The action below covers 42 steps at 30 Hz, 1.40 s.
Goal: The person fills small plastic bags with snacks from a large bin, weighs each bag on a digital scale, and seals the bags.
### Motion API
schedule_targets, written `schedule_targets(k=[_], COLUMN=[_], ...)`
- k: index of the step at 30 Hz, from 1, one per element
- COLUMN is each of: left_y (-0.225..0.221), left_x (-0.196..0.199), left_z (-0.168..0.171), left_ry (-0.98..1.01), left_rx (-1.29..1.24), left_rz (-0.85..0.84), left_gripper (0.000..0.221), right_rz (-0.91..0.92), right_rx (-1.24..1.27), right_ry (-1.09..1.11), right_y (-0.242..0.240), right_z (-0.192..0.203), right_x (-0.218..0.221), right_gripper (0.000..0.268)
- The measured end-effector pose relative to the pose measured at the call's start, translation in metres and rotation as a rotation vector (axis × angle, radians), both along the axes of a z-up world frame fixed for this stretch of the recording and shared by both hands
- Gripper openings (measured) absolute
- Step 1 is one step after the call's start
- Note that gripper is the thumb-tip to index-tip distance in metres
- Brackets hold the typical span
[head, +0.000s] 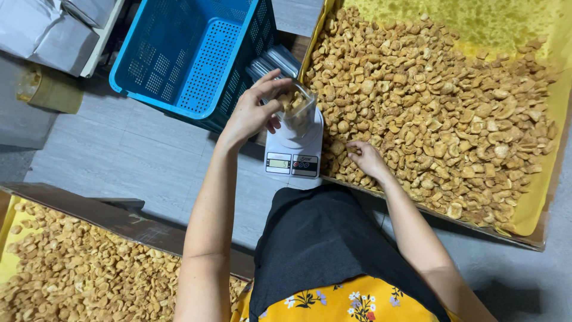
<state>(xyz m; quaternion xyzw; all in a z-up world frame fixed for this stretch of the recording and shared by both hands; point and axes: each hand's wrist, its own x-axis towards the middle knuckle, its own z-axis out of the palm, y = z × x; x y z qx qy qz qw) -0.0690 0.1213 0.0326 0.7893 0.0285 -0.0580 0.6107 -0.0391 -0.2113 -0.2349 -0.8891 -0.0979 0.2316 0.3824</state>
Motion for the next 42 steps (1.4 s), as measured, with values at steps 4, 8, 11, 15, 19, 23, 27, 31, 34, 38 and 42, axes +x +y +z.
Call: schedule_targets(k=[4,8,11,15,19,23,27,31,34,38,42], left_y=[0.005,0.005,0.000,-0.005,-0.010,-0.012,-0.005,0.008,0.018,0.024,0.001], left_x=[0.003,-0.004,-0.007,-0.002,0.009,0.020,0.035,0.053,0.073,0.110,0.128], left_z=[0.013,0.042,0.053,0.049,0.043,0.035,0.007,-0.011,0.003,0.031,0.056], left_ry=[-0.668,-0.225,-0.256,-0.366,-0.417,-0.379,-0.251,-0.194,-0.200,-0.282,-0.405], left_rx=[0.607,0.446,0.512,0.686,0.824,0.843,0.860,0.654,0.384,0.380,0.250], left_rz=[-0.067,0.078,0.121,0.108,-0.010,-0.170,-0.352,-0.308,-0.190,-0.170,-0.314], left_gripper=[0.036,0.038,0.038,0.032,0.048,0.062,0.038,0.024,0.024,0.027,0.033], right_rz=[-0.001,-0.039,-0.037,-0.018,-0.055,-0.311,-0.318,-0.074,-0.131,-0.292,-0.375], right_rx=[-0.005,-0.069,-0.060,-0.005,-0.002,0.222,-0.058,0.157,0.593,1.285,1.557], right_ry=[-0.023,0.061,0.079,-0.004,-0.019,0.232,0.275,0.153,0.442,0.456,0.469], right_y=[0.007,0.012,0.013,0.010,0.005,0.001,-0.001,0.013,0.036,0.063,0.059], right_z=[0.008,0.022,0.026,0.021,0.003,-0.021,-0.032,-0.015,0.030,0.103,0.129], right_x=[0.002,0.002,0.003,0.009,0.016,0.024,0.025,0.013,0.001,-0.003,0.005], right_gripper=[0.035,0.035,0.035,0.036,0.037,0.035,0.045,0.038,0.057,0.060,0.051])
